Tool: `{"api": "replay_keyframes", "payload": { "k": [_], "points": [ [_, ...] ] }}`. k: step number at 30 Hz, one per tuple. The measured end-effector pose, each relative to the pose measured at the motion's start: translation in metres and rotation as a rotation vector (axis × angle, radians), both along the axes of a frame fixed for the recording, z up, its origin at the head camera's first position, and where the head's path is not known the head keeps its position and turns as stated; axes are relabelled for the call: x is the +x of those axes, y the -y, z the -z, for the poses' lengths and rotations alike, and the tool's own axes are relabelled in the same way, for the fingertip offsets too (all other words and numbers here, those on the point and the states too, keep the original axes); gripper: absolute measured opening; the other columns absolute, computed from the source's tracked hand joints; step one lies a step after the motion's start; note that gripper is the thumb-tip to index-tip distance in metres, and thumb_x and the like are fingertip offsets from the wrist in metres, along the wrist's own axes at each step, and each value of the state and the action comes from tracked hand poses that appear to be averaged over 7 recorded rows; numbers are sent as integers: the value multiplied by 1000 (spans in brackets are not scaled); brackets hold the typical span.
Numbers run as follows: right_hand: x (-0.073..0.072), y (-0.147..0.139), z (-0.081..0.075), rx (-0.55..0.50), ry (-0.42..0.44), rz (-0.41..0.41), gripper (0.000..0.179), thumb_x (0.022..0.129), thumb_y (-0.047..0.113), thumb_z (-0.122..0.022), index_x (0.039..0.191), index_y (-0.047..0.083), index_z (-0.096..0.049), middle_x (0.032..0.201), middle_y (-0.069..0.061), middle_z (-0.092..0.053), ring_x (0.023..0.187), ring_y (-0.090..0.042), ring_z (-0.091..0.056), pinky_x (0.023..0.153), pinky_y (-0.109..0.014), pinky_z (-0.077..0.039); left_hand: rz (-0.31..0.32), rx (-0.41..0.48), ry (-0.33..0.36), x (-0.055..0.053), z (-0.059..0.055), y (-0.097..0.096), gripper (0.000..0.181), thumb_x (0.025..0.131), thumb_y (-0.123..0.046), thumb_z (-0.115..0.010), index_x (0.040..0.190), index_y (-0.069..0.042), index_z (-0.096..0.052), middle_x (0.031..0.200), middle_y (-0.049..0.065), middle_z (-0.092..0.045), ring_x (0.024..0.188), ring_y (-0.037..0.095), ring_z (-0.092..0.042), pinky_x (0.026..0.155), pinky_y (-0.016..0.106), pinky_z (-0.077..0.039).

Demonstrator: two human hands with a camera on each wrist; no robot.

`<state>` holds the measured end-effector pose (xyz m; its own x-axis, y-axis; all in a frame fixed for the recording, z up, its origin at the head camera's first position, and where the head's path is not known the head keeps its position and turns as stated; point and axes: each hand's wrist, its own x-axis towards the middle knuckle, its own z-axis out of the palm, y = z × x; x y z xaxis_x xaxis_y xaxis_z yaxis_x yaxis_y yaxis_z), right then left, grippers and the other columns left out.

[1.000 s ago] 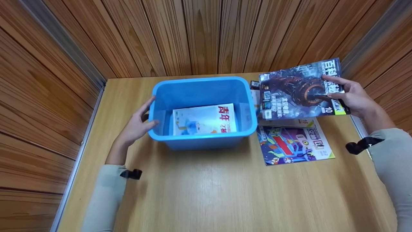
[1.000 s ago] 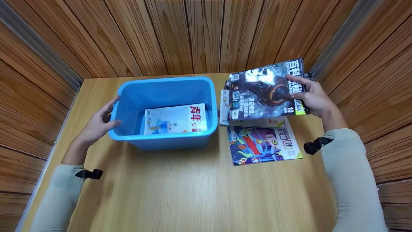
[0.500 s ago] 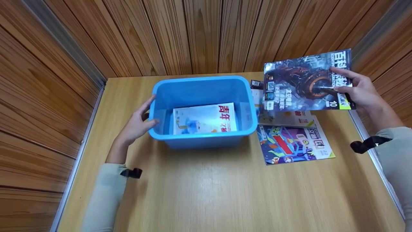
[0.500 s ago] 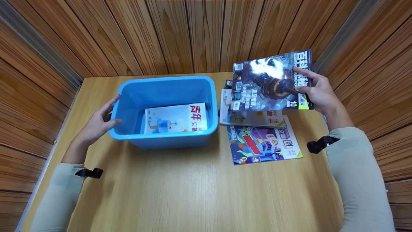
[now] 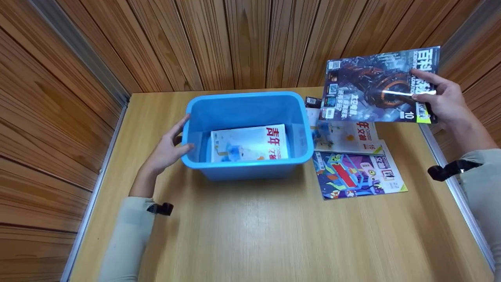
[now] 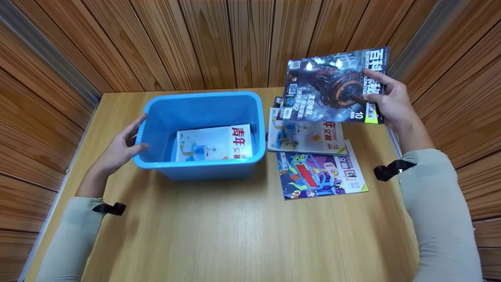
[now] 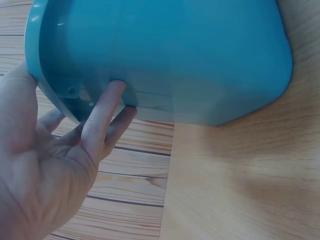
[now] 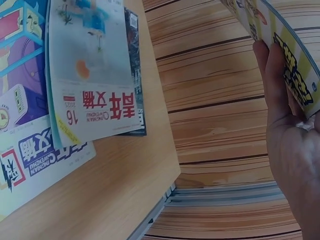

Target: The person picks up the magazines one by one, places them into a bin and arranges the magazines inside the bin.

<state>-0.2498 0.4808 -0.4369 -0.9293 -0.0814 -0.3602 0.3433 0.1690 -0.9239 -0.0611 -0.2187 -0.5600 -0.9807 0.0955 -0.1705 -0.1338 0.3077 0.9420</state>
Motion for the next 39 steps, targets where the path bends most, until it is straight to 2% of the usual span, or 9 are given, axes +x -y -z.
{"api": "replay_keyframes", "payload": {
  "k": [5,9,14,17,24,27,33,39],
  "points": [
    [-2,-2,0,-20,-2,0,68,106,16,-78,166,41,-55,140,17,-49,119,-9,-59,81,-16,-65,-50,23,1,36,21,-18,89,109,-20,-70,182,-31,-20,190,9,-24,171,49,-33,131,73,-42],
    [-4,-2,2,-74,3,13,67,105,12,-78,164,39,-59,141,15,-51,115,-9,-65,79,-19,-67,-88,42,2,65,38,-34,89,109,-21,-70,182,-31,-20,190,10,-23,172,49,-32,132,73,-41],
    [-8,-4,4,-119,4,12,65,104,10,-79,161,39,-63,142,16,-49,119,-12,-64,77,-21,-68,-134,32,-21,90,46,-57,88,109,-21,-70,182,-28,-21,190,9,-23,173,46,-31,134,72,-39],
    [-8,-2,5,-140,3,4,64,105,7,-77,159,39,-64,143,14,-50,120,-12,-65,76,-22,-69,-160,13,-17,107,49,-71,89,109,-20,-70,182,-28,-20,190,11,-25,171,48,-34,132,72,-42],
    [-8,-3,5,-149,-9,-21,64,107,4,-73,160,39,-63,145,16,-49,128,-14,-61,77,-22,-69,-190,-32,-1,135,58,-109,91,109,-21,-70,183,-29,-17,190,13,-23,172,49,-32,130,71,-44],
    [-10,-3,4,-142,-13,-21,63,107,5,-74,159,40,-64,149,17,-47,131,-14,-59,78,-21,-69,-183,-39,1,131,57,-113,91,110,-22,-70,183,-29,-16,190,13,-22,172,49,-32,130,71,-44],
    [-11,-2,5,-152,13,-16,62,108,7,-73,157,44,-65,173,18,-33,144,-13,-52,78,-20,-68,-188,-38,13,126,56,-123,92,110,-21,-70,183,-31,-15,191,13,-21,171,52,-33,129,72,-45],
    [-11,-4,9,-179,-7,-23,62,109,6,-71,158,43,-63,174,15,-35,145,-14,-53,79,-21,-69,-193,-50,14,120,55,-133,92,109,-22,-71,183,-30,-16,191,13,-21,172,50,-30,131,73,-43]
  ]
}}
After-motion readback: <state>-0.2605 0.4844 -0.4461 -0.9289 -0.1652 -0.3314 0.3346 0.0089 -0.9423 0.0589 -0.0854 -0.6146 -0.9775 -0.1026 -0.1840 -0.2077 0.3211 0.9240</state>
